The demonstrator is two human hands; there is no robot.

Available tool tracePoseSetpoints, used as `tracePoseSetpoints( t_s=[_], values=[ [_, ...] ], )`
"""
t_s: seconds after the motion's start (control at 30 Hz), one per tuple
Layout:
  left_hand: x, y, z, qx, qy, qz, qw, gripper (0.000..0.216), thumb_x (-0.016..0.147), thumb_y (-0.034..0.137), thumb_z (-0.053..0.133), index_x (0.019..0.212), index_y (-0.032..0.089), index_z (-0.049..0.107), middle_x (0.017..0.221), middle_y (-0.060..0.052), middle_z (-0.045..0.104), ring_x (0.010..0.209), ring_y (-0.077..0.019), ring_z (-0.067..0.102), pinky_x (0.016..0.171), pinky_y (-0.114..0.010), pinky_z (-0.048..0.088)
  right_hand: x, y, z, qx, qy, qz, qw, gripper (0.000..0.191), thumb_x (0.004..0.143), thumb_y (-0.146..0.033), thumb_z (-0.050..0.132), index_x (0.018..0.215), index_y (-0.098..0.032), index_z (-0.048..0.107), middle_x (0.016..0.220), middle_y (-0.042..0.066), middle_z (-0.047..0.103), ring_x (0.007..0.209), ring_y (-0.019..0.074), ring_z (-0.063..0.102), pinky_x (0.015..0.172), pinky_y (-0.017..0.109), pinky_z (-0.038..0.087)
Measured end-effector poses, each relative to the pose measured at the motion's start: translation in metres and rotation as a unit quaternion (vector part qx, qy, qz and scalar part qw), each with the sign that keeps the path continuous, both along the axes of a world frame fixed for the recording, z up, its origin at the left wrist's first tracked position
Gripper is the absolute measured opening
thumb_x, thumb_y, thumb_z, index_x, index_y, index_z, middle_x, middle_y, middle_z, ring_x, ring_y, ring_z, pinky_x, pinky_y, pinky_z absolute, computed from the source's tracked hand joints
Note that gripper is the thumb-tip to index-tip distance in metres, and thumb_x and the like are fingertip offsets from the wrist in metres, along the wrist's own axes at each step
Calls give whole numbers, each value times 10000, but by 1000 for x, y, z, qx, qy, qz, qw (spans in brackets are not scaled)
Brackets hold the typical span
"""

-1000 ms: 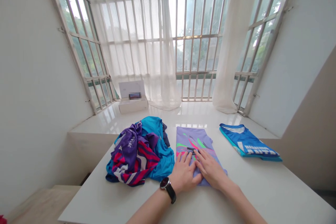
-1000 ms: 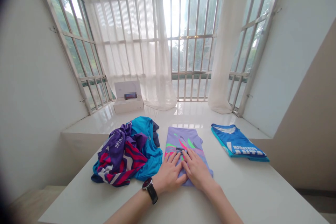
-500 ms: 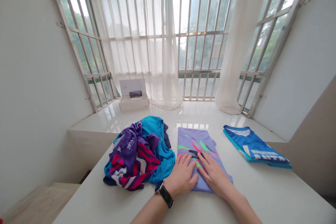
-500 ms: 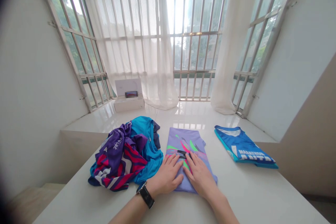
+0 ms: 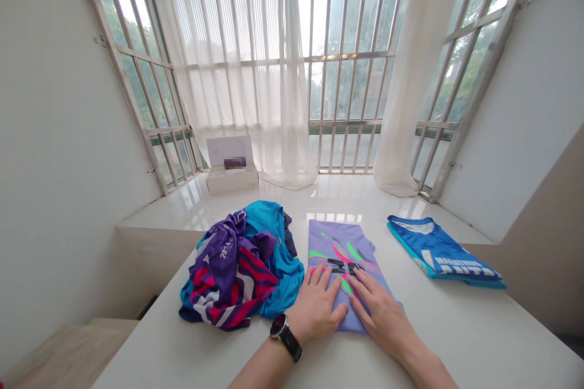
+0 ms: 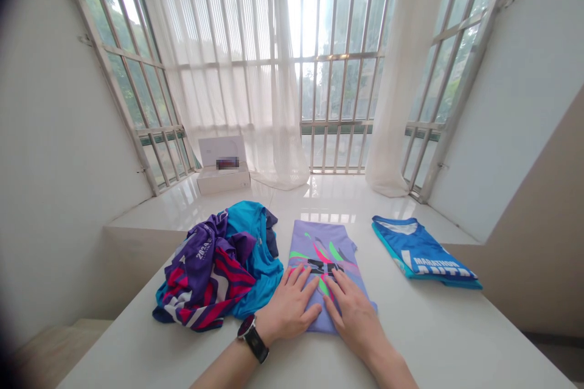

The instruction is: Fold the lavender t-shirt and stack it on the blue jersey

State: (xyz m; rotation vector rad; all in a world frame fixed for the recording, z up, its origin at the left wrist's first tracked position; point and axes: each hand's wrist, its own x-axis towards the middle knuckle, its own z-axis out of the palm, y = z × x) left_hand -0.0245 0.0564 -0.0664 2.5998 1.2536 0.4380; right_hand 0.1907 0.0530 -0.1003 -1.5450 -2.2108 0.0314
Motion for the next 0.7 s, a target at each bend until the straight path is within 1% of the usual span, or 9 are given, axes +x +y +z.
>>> tracePoseSetpoints(
  t_s=[0.1,0.17,0.4,0.7],
  values=[
    [0,0,0,-6,7,-1,1000,641,1007,598,272,1521,225,357,1610,-133,290,1492,-334,210,1207,-563,170,9,-9,3,-27,-16,15,999,524,956,-545,422,1409,-313,545,1496,56,505,1361,270,492,1115,469,442],
    [0,0,0,-5,12,1,1000,641,1006,596,278,1524,225,355,1610,-127,292,1493,-335,204,1205,-561,174,13,-12,4,-36,-21,17,999,535,946,-567,431,1413,-329,537,1503,43,495,1362,276,490,1119,475,438],
    [0,1,-3,1,13,-4,1000,645,1002,594,304,1522,216,359,1608,-142,291,1491,-343,208,1200,-566,179,14,-12,5,-48,-12,-1,999,557,933,-582,430,1371,-279,595,1478,59,525,1350,282,504,1120,454,444],
    [0,0,-5,34,20,0,999,593,1013,529,327,1524,229,358,1599,-116,321,1478,-341,238,1197,-555,206,20,-12,3,-36,42,-4,998,501,929,-508,451,1315,-254,643,1441,81,567,1310,275,548,1091,425,479]
  ],
)
